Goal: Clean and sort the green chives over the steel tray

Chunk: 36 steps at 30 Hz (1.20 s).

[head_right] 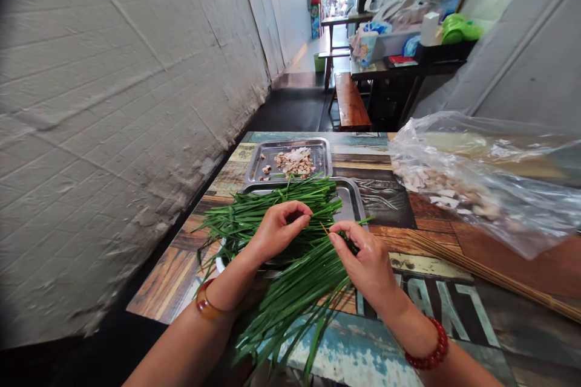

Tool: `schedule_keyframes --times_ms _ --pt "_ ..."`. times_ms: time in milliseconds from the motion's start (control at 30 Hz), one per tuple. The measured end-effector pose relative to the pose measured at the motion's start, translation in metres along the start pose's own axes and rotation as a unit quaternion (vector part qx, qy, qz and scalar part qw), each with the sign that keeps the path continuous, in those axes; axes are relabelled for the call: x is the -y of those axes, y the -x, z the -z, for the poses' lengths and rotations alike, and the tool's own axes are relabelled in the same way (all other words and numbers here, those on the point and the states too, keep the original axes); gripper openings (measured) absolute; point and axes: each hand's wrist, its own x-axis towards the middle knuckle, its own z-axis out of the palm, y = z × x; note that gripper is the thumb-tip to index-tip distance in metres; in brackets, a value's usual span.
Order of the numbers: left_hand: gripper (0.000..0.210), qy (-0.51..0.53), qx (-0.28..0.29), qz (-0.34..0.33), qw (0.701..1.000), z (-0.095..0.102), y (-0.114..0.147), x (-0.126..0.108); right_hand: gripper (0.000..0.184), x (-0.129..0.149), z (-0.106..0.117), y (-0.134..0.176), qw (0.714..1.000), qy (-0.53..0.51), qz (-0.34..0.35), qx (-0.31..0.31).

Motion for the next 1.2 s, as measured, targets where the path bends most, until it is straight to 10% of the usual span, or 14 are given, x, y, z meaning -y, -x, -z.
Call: schedule_keyframes --times_ms 1200 --pt "0.012 0.011 0.005 -0.017 1.000 -0.0023 0.0021 -0.0084 0.017 -0.0018 -0.0009 -0.0016 1.000 -0.022 -0.010 -0.001"
